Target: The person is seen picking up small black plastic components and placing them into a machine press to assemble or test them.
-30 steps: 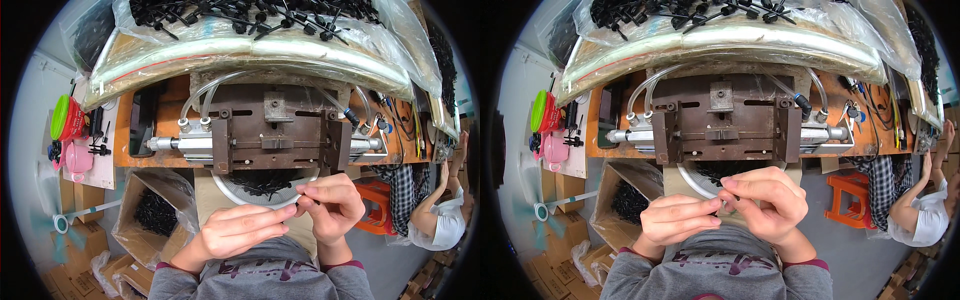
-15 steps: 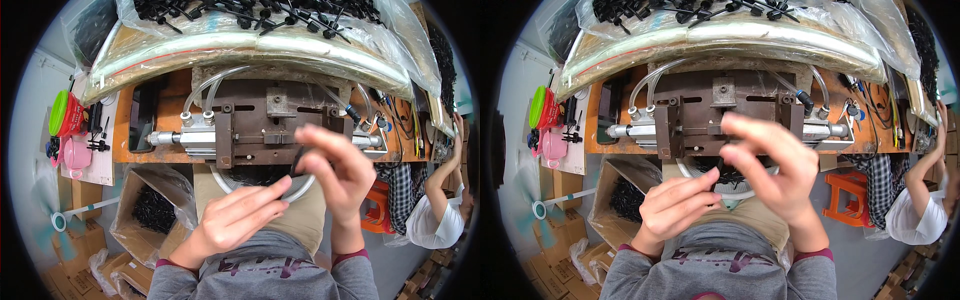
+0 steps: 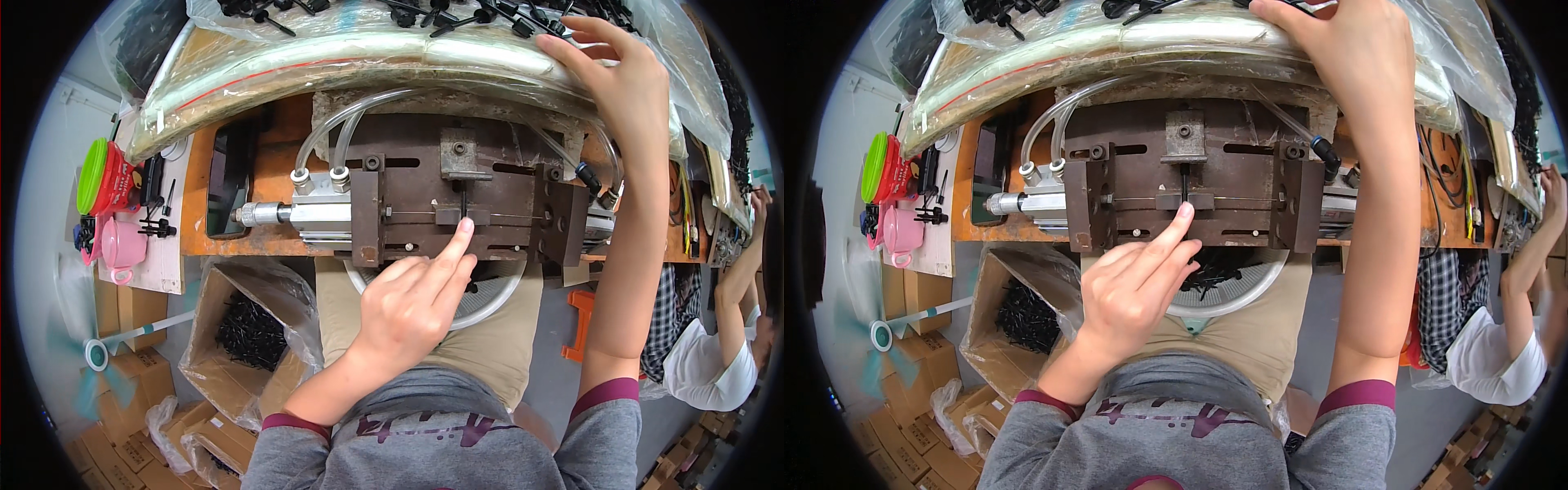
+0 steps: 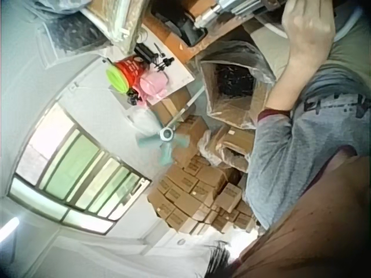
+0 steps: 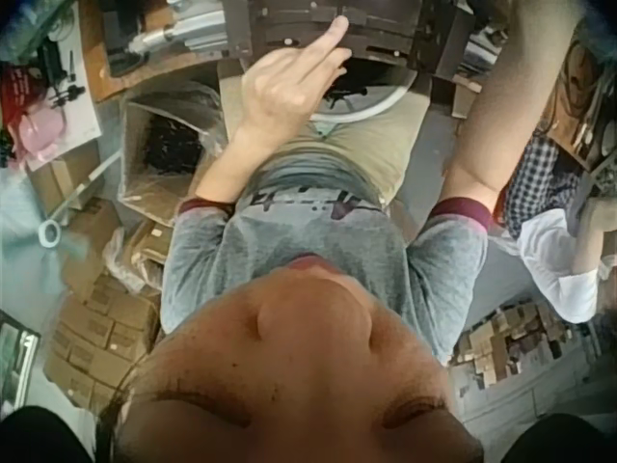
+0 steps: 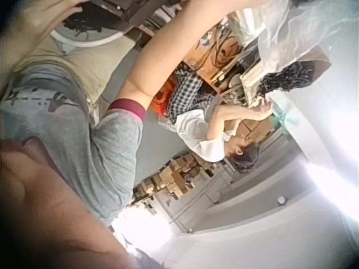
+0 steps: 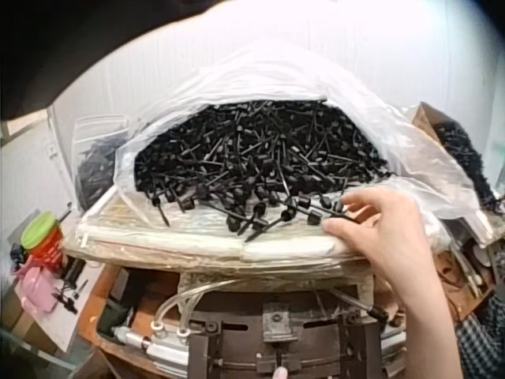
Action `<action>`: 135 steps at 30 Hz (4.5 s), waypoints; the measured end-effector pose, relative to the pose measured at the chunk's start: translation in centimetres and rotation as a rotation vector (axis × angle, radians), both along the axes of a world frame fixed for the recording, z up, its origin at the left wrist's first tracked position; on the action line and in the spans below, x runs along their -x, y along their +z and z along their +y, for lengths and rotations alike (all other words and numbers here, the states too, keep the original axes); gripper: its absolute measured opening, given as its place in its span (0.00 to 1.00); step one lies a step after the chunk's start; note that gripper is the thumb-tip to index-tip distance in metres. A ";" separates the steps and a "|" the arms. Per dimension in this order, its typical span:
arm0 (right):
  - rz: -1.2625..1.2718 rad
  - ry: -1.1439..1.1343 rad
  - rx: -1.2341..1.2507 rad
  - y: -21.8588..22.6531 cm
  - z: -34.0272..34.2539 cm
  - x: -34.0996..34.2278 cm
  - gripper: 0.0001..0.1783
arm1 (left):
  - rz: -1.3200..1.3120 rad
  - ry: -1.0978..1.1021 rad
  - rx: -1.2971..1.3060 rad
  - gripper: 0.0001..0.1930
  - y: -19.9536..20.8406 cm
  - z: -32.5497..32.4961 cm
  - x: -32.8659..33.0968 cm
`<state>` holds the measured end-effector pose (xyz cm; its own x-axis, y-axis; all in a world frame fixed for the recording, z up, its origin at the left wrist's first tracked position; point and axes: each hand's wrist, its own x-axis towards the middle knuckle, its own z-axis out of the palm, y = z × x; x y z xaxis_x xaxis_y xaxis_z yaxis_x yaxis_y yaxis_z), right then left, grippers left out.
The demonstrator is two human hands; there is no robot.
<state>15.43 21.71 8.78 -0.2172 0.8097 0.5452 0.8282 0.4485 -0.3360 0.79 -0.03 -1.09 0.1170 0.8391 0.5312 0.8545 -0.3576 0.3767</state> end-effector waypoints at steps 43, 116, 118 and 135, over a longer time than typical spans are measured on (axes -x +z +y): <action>0.187 0.678 0.260 -8.5 -17.2 -2.0 0.15 | -1.413 -0.024 -0.033 0.18 5.1 -3.0 4.0; -0.279 0.654 0.067 3.2 1.3 1.2 0.11 | -0.056 -0.102 0.065 0.12 0.4 -0.6 1.0; -0.334 0.626 0.041 3.8 0.9 1.1 0.11 | -0.148 -0.140 0.086 0.12 0.8 -1.2 1.1; 0.515 0.608 0.237 3.2 -3.9 -0.5 0.16 | -0.765 -0.303 0.116 0.28 2.8 -1.5 1.0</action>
